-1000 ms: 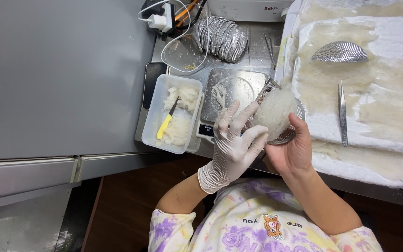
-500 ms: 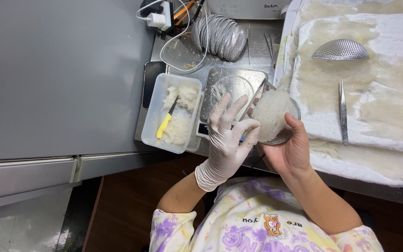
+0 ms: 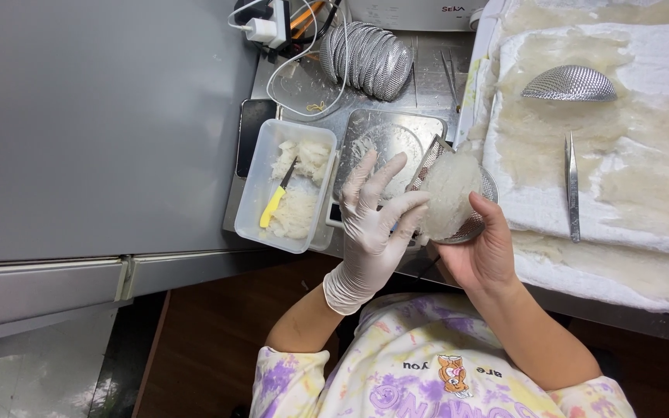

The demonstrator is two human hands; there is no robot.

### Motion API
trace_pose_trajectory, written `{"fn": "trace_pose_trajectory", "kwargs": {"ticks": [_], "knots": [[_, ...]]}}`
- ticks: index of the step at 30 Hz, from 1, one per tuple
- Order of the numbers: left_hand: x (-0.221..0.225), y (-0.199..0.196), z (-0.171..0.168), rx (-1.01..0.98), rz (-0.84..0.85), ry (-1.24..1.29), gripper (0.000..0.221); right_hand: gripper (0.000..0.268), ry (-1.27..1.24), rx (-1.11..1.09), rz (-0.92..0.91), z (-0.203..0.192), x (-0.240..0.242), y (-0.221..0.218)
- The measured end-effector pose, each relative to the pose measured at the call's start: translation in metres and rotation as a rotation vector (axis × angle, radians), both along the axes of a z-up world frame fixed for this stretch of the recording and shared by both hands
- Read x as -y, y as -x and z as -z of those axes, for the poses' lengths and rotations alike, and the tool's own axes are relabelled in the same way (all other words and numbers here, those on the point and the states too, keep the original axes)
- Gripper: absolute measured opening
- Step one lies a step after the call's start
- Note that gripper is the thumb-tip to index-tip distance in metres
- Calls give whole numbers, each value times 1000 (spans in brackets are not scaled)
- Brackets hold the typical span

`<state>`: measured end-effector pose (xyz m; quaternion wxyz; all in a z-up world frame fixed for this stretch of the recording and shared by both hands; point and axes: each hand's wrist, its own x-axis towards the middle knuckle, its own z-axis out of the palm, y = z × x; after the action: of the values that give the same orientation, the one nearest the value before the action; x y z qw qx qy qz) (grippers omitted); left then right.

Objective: The person uses tweezers to transfer a white fibrous material from a container onto a digital scale, then places it into a metal mesh mold. They press and shape the material within the mold, occasionally adding more material and trimming excess with tweezers. The shaped item is held in the mold while being adjusted.

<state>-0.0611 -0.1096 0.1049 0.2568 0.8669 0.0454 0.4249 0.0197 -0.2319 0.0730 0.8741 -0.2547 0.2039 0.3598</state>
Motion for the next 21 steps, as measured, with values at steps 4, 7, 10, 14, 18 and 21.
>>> {"fn": "trace_pose_trajectory", "kwargs": {"ticks": [4,7,10,14,18,21], "knots": [[-2,9,0,21,-13,42,21,56,55,16,-17,-11,-1,-1],[4,15,15,12,-50,-4,28,55,51,7,-9,-15,-1,-1],[8,15,26,-6,-111,-100,34,57,59,6,-18,-13,-2,-2],[10,10,24,-21,-119,-104,32,57,62,16,-43,-5,-2,-1],[7,4,8,-10,-83,-31,27,58,62,19,-41,7,2,-2],[7,2,0,-28,-79,-11,20,59,69,22,-42,10,2,-2]]}}
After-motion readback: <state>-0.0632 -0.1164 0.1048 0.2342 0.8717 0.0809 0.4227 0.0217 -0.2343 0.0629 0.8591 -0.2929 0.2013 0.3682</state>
